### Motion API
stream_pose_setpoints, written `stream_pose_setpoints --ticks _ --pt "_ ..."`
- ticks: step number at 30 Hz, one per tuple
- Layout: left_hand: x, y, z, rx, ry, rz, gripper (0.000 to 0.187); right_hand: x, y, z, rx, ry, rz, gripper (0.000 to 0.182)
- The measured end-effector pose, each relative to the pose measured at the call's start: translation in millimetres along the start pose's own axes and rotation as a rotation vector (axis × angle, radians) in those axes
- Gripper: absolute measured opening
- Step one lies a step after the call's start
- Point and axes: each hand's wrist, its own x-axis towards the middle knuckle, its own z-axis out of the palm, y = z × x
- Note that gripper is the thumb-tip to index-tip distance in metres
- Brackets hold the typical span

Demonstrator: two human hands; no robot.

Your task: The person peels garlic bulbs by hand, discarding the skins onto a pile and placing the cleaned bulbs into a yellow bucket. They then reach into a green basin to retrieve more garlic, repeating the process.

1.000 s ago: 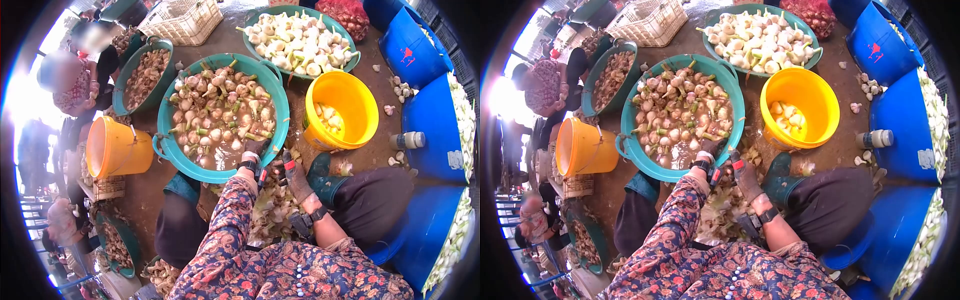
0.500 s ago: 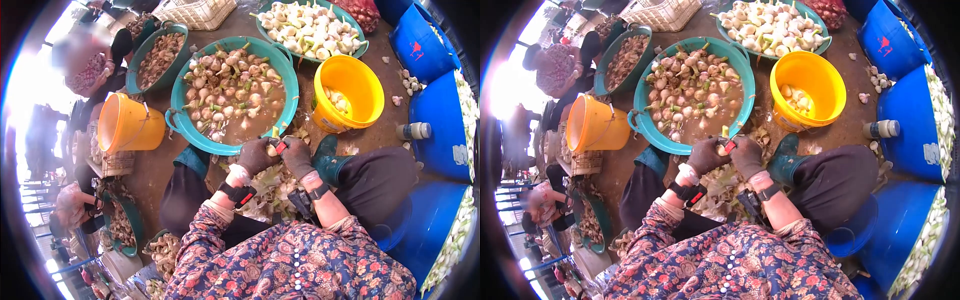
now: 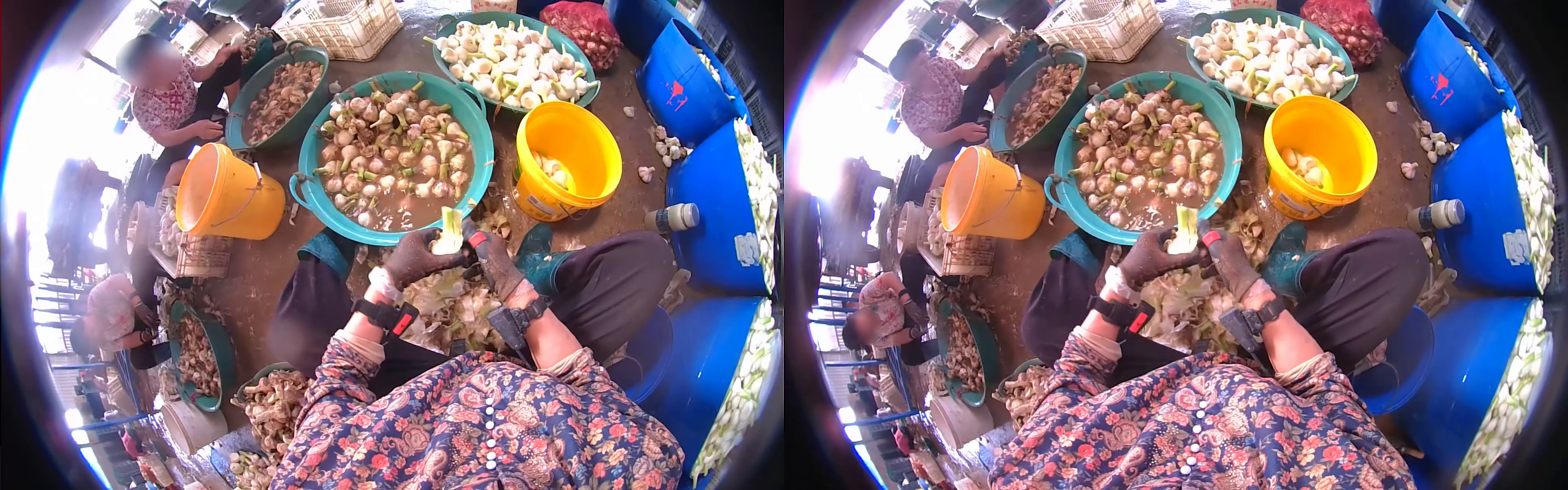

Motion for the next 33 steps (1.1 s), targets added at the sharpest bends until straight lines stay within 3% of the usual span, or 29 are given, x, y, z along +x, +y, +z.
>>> stream_pose_setpoints --ticks 2,4,7,9,11,12,15,16,19,23,25,26,27,28,29,31,33 --pt "-3 3 13 -0.156 0.051 -0.007 0.057 -10 -5 1 0.302 -0.273 0.145 0.044" --pt "-9 6 22 -0.225 0.053 -0.009 0.069 -16 -5 9 0.521 -0.365 0.220 0.052" --pt "-15 6 25 0.372 0.434 0.210 0.076 24 31 -8 0.247 -0.428 -0.146 0.049" --pt "-18 10 21 0.566 0.429 0.212 0.075 19 26 -8 0.068 -0.381 -0.323 0.044" --pt "-18 9 15 0.815 0.346 0.323 0.069 19 28 -14 0.329 -0.340 0.153 0.041" --pt "-17 3 14 0.783 0.210 0.342 0.052 11 22 -8 0.247 -0.294 0.129 0.040" --pt "-17 -14 24 0.625 0.259 0.389 0.035 11 18 -7 0.090 -0.139 0.162 0.039" --pt "-19 -19 29 0.556 0.279 0.282 0.029 13 20 -9 0.086 -0.173 0.094 0.039" --pt "-16 -11 24 0.092 0.162 -0.284 0.024 13 21 -14 0.061 -0.279 -0.068 0.038" --pt "-17 -29 7 -0.721 0.121 -0.340 0.032 -3 1 -10 0.162 -0.456 -0.201 0.041" --pt "-23 -24 4 -0.892 0.118 -0.274 0.035 -16 -10 -3 0.125 -0.501 -0.394 0.043" --pt "-26 -26 7 -0.951 0.152 -0.279 0.035 -14 -7 -4 0.281 -0.543 -0.300 0.042" --pt "-28 -30 8 -1.011 0.188 -0.280 0.036 -5 -3 -8 0.136 -0.496 -0.374 0.041" --pt "-35 -37 11 -0.262 0.260 0.023 0.034 7 1 -12 -0.009 -0.448 -0.444 0.040" --pt "-34 -44 10 -0.525 0.280 -0.125 0.033 15 8 -15 -0.153 -0.397 -0.512 0.039" --pt "-30 -42 4 -1.050 0.307 -0.423 0.030 3 10 1 -0.512 -0.139 -0.869 0.042" --pt "-34 -41 0 -0.867 0.256 -0.391 0.028 -8 4 8 -1.004 0.021 -1.178 0.042"
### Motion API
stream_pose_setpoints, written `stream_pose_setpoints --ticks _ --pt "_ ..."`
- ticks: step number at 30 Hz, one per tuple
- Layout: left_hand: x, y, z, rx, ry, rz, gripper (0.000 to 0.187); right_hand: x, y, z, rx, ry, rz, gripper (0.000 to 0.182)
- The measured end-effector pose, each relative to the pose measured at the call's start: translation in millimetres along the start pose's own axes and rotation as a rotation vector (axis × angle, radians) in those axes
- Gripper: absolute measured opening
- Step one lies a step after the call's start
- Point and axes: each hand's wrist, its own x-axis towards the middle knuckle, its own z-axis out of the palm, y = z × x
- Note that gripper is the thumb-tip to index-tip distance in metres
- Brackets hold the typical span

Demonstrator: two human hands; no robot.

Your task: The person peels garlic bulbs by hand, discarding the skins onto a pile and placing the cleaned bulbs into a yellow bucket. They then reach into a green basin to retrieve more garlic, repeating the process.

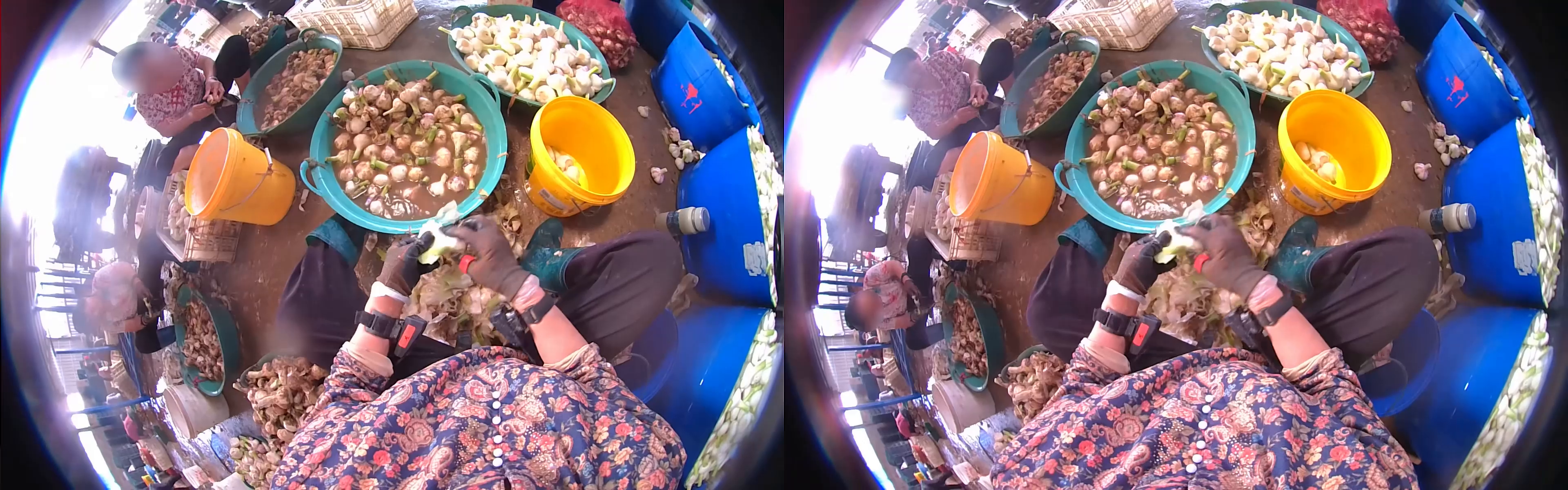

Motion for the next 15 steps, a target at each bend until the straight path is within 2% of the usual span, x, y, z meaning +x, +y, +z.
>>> stream_pose_setpoints --ticks 1,4,5,6,8,9,10,12,13,14,15 --pt "1 -4 -1 0.033 -0.009 0.006 0.027 -1 -5 4 -0.012 -0.043 -0.043 0.038" --pt "4 -13 -1 0.137 0.050 0.103 0.028 -9 7 28 0.185 -0.082 0.115 0.031" --pt "2 -13 0 0.114 0.066 0.146 0.028 -12 16 37 0.271 0.049 0.139 0.021" --pt "-1 -14 2 0.090 0.081 0.184 0.028 -12 17 34 0.588 0.067 0.400 0.019" --pt "-16 0 4 0.075 -0.050 0.297 0.025 -6 19 24 1.218 0.100 0.924 0.019" --pt "-20 3 3 0.115 -0.076 0.258 0.024 -1 20 26 1.366 0.224 0.933 0.022" --pt "-25 7 3 0.157 -0.103 0.220 0.024 -3 27 28 1.423 0.263 1.014 0.022" --pt "-43 19 1 0.256 -0.249 0.115 0.024 -15 58 41 1.536 0.352 1.179 0.024" --pt "-43 13 -5 0.162 -0.366 0.147 0.024 -25 85 55 1.711 0.443 1.217 0.027" --pt "-52 23 -5 0.316 -0.273 0.063 0.025 -32 91 52 1.751 0.403 1.178 0.026" --pt "-60 26 -8 0.205 -0.257 0.135 0.025 -25 83 38 1.775 0.355 1.192 0.025"
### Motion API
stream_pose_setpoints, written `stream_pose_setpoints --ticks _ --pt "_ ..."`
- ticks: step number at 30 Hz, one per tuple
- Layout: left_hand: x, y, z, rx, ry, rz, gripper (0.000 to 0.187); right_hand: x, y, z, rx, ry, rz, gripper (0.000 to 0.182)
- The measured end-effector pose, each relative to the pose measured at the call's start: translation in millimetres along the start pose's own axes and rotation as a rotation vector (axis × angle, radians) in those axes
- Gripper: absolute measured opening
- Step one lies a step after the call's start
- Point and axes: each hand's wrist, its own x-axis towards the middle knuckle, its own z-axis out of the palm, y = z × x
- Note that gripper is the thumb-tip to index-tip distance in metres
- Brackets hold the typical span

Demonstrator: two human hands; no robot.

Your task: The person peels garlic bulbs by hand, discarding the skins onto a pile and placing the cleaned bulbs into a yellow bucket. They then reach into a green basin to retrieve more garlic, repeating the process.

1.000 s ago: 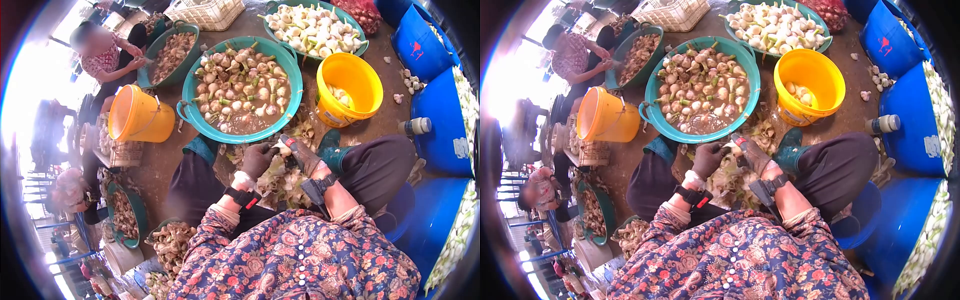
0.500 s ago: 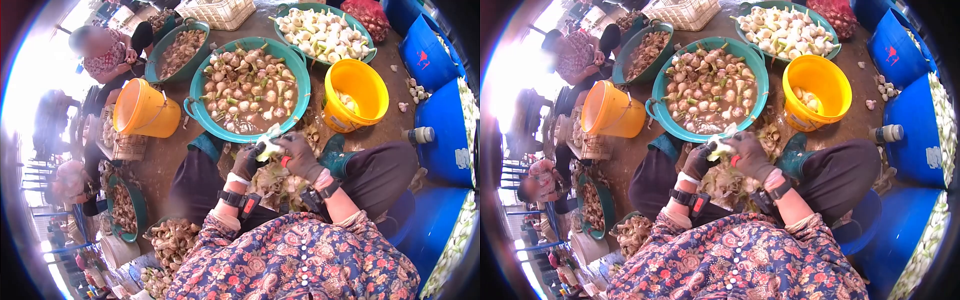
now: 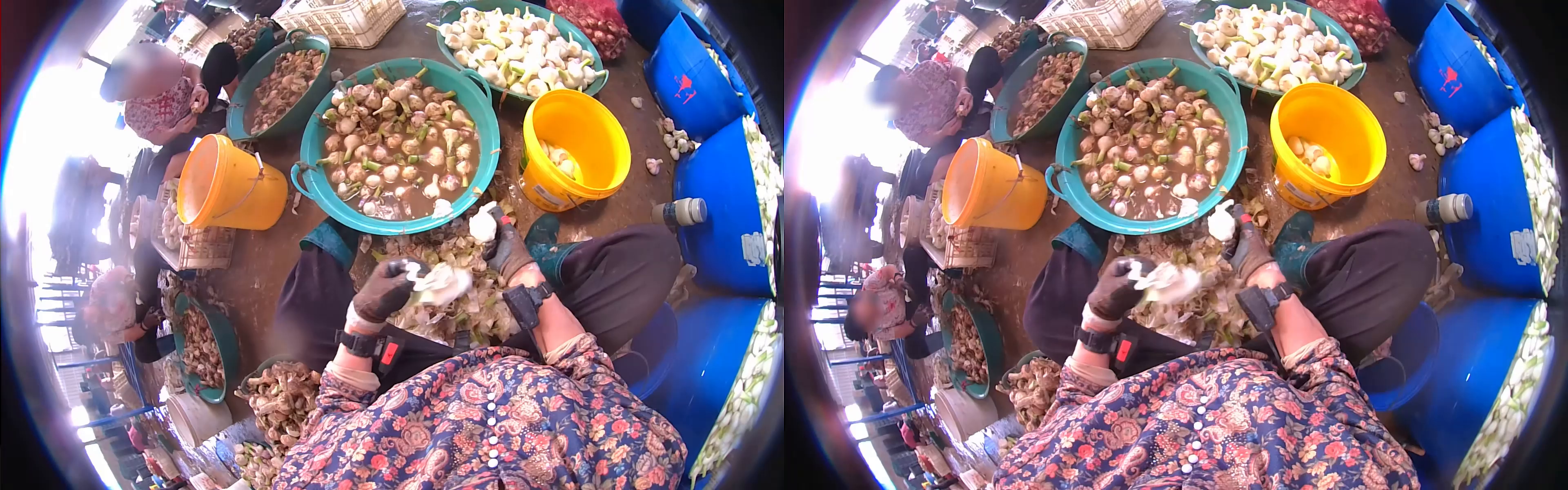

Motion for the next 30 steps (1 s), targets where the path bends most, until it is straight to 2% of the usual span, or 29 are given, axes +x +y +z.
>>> stream_pose_setpoints --ticks 1,2,3,4,5,6,7,9,12,13,15,16,17,18,19,20,21,23,24,25,26,27,29,30 --pt "-7 2 -2 -0.100 0.033 0.080 0.024 -11 -9 14 -0.001 -0.015 0.044 0.024" --pt "-6 7 -8 -0.276 -0.111 0.116 0.027 -7 -6 11 0.055 -0.006 0.054 0.024" --pt "-1 9 -24 -0.051 -0.141 -0.040 0.033 0 -2 7 0.110 0.001 0.065 0.024" --pt "6 25 -11 0.148 -0.203 -0.095 0.037 3 0 7 0.162 0.005 0.080 0.024" --pt "14 41 5 0.350 -0.262 -0.150 0.042 5 2 6 0.071 0.008 0.053 0.025" --pt "26 26 1 0.475 -0.251 -0.110 0.043 3 5 8 -0.018 0.010 0.026 0.026" --pt "45 -3 -11 0.793 -0.105 0.162 0.040 1 7 11 -0.104 0.013 -0.004 0.027" --pt "65 9 10 0.758 0.091 0.154 0.038 -1 11 19 -0.256 0.084 -0.062 0.034" --pt "93 -4 27 0.555 0.071 0.175 0.032 -9 13 25 -0.504 0.174 -0.110 0.039" --pt "98 -10 33 0.462 0.078 0.123 0.024 -5 14 21 -0.550 0.217 -0.022 0.039" --pt "97 -4 40 0.525 0.050 0.112 0.019 -1 20 16 -0.502 0.206 -0.077 0.040" --pt "95 8 39 0.615 -0.068 -0.001 0.018 -1 19 11 -0.398 0.244 0.007 0.043" --pt "95 -3 33 0.444 -0.199 -0.004 0.018 5 17 2 -0.399 0.242 -0.010 0.043" --pt "90 -2 34 0.436 -0.306 -0.072 0.019 15 18 -13 -0.398 0.241 -0.024 0.044" --pt "84 8 39 0.425 -0.413 -0.139 0.020 17 15 -20 -0.479 0.228 -0.070 0.044" --pt "83 24 39 0.600 -0.618 -0.150 0.023 19 12 -28 -0.561 0.219 -0.118 0.044" --pt "89 20 29 0.518 -0.752 -0.286 0.026 21 8 -35 -0.642 0.214 -0.167 0.044" --pt "105 19 12 0.438 -0.722 -0.368 0.028 33 5 -44 -0.394 0.244 -0.042 0.044" --pt "119 21 4 0.791 -0.624 -0.110 0.029 44 8 -52 -0.241 0.220 -0.041 0.041" --pt "142 -10 -24 0.681 -0.358 -0.152 0.026 44 7 -45 -0.215 0.254 -0.039 0.039" --pt "164 -26 -39 0.876 -0.010 -0.125 0.023 37 6 -27 -0.185 0.290 -0.037 0.038" --pt "186 -43 -62 0.863 0.152 -0.139 0.024 27 2 -9 -0.153 0.329 -0.039 0.037" --pt "210 -37 -60 0.906 0.147 -0.336 0.040 13 -8 8 -0.139 0.298 -0.017 0.038" --pt "206 -23 -36 0.802 0.142 -0.270 0.041 16 -10 4 -0.081 0.285 -0.003 0.039"
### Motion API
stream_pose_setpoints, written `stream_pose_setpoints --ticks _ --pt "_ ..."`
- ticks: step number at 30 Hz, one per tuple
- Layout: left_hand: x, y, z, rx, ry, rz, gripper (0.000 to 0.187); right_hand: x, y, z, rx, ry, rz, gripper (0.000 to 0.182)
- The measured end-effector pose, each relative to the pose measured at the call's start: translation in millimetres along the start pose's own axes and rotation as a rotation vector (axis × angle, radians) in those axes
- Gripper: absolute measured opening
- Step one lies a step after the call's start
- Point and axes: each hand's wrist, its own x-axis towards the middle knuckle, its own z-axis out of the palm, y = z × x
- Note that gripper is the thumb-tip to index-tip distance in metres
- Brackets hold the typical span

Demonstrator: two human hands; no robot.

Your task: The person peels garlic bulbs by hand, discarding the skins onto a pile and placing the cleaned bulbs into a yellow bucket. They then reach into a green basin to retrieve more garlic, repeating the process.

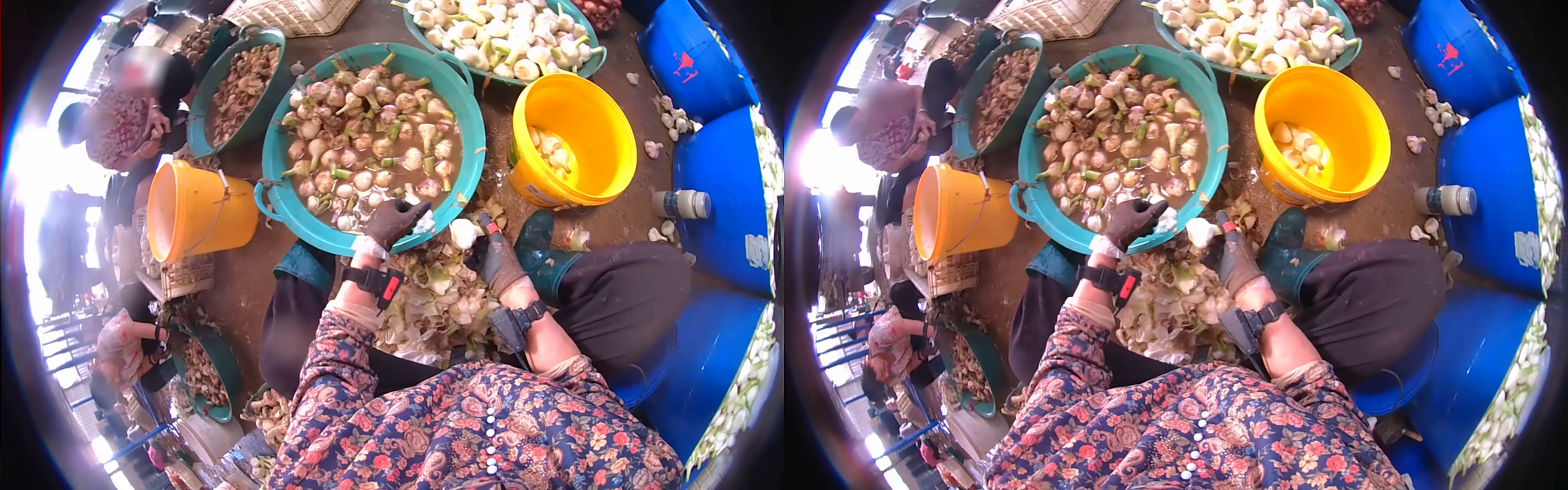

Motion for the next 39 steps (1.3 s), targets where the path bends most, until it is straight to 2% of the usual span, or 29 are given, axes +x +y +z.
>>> stream_pose_setpoints --ticks 1,3,5,8,12,15,18,19,21,22,25,26,29,30,32,34,35,36,37,38,39 --pt "-14 19 12 -0.109 0.005 0.051 0.042 2 1 -1 0.057 -0.015 0.026 0.040" --pt "-36 40 33 -0.360 -0.098 0.038 0.043 -10 -4 13 0.114 -0.013 -0.072 0.039" --pt "-46 34 59 -0.155 0.140 0.263 0.036 2 0 4 0.099 -0.064 -0.119 0.039" --pt "-67 47 71 -0.184 0.279 0.225 0.032 5 7 2 0.089 -0.003 -0.186 0.038" --pt "-59 31 75 -0.251 0.323 0.207 0.026 1 12 7 0.021 0.013 -0.292 0.036" --pt "-62 30 69 -0.220 0.315 0.196 0.024 4 9 0 0.007 -0.047 -0.264 0.031" --pt "-46 1 57 0.179 0.632 0.262 0.020 -7 6 5 0.424 -0.490 -0.042 0.026" --pt "-48 -8 46 0.082 0.607 0.206 0.018 -17 3 10 0.453 -0.500 0.002 0.026" --pt "-51 -21 26 0.220 0.402 0.171 0.023 -33 -3 16 0.517 -0.517 0.085 0.025" --pt "-60 -22 23 0.077 0.261 0.217 0.019 -34 -3 15 0.549 -0.444 0.091 0.025" --pt "-97 10 30 -0.489 0.215 0.235 0.023 -14 5 7 0.491 -0.406 0.143 0.025" --pt "-115 34 31 -0.447 0.220 0.222 0.030 -11 5 3 0.420 -0.447 0.144 0.025" --pt "-128 60 40 0.271 0.241 0.363 0.033 -8 12 13 0.349 -0.308 0.023 0.023" --pt "-124 57 47 0.285 0.257 0.326 0.035 -10 11 11 0.273 -0.319 0.032 0.022" --pt "-111 38 53 0.028 0.175 0.347 0.038 -13 5 2 0.132 -0.343 0.042 0.020" --pt "-109 33 54 -0.192 0.038 0.377 0.040 -4 8 -9 0.140 -0.456 0.151 0.020" --pt "-111 29 52 -0.434 -0.022 0.360 0.039 2 11 -14 0.141 -0.513 0.209 0.021" --pt "-118 31 46 -0.677 -0.080 0.339 0.037 0 18 -10 -0.094 -0.524 -0.130 0.023" --pt "-122 32 40 -0.919 -0.139 0.317 0.036 -2 25 -6 -0.333 -0.436 -0.462 0.025" --pt "-121 25 33 -1.153 -0.258 0.427 0.032 -3 16 -10 -0.006 -0.485 -0.126 0.026" --pt "-124 29 24 -1.203 -0.348 0.551 0.030 -5 11 -12 0.322 -0.515 0.217 0.027"
